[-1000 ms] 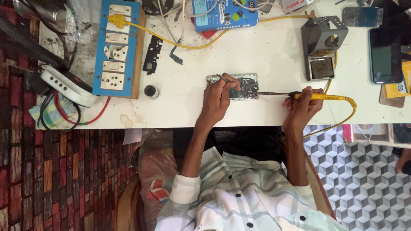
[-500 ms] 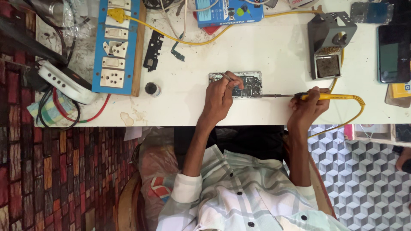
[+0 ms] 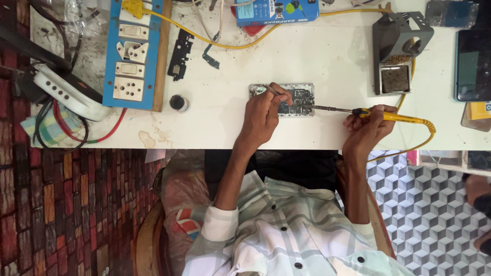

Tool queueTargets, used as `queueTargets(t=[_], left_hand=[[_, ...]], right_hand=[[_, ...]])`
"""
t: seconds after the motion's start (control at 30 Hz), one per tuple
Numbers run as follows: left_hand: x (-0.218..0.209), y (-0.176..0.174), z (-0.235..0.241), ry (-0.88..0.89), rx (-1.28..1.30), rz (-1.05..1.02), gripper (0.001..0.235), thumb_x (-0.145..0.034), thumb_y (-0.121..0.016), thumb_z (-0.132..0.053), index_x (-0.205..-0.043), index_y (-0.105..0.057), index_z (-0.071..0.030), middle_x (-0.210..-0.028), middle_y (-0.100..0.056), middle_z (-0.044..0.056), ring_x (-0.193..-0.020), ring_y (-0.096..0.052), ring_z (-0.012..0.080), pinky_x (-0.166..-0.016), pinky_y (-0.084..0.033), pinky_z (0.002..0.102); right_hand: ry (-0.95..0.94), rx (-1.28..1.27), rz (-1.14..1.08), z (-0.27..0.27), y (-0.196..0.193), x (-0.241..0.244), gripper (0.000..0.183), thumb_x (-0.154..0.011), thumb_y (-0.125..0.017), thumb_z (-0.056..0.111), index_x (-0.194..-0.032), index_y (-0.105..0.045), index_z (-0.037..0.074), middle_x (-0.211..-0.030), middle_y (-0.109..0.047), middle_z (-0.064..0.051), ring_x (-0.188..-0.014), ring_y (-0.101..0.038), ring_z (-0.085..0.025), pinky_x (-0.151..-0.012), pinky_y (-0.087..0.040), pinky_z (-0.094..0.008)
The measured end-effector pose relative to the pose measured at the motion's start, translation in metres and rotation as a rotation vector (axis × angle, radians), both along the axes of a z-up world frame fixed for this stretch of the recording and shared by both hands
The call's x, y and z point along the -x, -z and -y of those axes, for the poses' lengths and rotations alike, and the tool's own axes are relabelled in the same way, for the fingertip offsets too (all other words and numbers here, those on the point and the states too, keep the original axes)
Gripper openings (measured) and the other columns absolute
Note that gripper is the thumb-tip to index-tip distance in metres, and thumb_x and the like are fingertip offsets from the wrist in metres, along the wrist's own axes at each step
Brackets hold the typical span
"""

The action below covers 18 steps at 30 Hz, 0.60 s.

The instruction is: The person uses a soldering iron and tweezers to work on a small circuit board placed on a workbench. They repeatedly apply heat to specific points on the board while holding it steady with tweezers.

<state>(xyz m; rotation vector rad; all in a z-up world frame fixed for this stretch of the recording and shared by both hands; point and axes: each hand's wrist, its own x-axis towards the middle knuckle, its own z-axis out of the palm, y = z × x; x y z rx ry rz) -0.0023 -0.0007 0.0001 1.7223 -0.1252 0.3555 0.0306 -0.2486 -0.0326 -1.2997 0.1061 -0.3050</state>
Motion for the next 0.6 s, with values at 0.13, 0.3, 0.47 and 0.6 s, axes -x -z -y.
queueTargets(t=[0.13,0.3,0.47,0.6], left_hand=[[-0.0010,-0.0009,-0.0010,0.009,0.018,-0.003,0.011,-0.104,-0.044,0.007,-0.102,-0.053,0.000,-0.090,-0.072,0.010,-0.071,-0.068,0.0182,-0.066,-0.053,0.031],[-0.0005,-0.0016,-0.0010,0.015,0.023,-0.010,0.009,-0.105,-0.045,0.008,-0.102,-0.051,0.001,-0.092,-0.072,0.011,-0.070,-0.067,0.0193,-0.064,-0.052,0.032],[0.0007,-0.0015,-0.0013,0.033,0.048,0.080,0.015,-0.105,-0.041,0.009,-0.110,-0.052,0.001,-0.095,-0.071,0.011,-0.085,-0.072,0.0210,-0.086,-0.060,0.033],[0.0000,-0.0015,-0.0027,0.027,0.003,-0.081,0.010,-0.104,-0.045,0.006,-0.105,-0.055,0.003,-0.093,-0.074,0.012,-0.070,-0.067,0.0228,-0.073,-0.057,0.032]], right_hand=[[-0.003,-0.001,0.019,-0.0006,0.0028,-0.0017,0.020,-0.117,-0.047,0.020,-0.109,-0.037,0.006,-0.079,-0.043,-0.006,-0.060,-0.042,-0.015,-0.059,-0.047,-0.033],[0.003,0.045,0.026,-0.0008,0.0044,0.0000,0.021,-0.119,-0.047,0.021,-0.110,-0.038,0.005,-0.078,-0.045,-0.007,-0.061,-0.046,-0.015,-0.061,-0.047,-0.032],[0.012,0.056,0.013,0.0007,0.0064,-0.0015,0.023,-0.119,-0.048,0.024,-0.112,-0.038,0.005,-0.079,-0.048,-0.007,-0.063,-0.051,-0.016,-0.061,-0.046,-0.031],[0.021,0.083,0.001,-0.0003,0.0083,-0.0011,0.022,-0.119,-0.047,0.026,-0.114,-0.038,0.007,-0.074,-0.046,-0.005,-0.062,-0.053,-0.017,-0.061,-0.046,-0.030]])
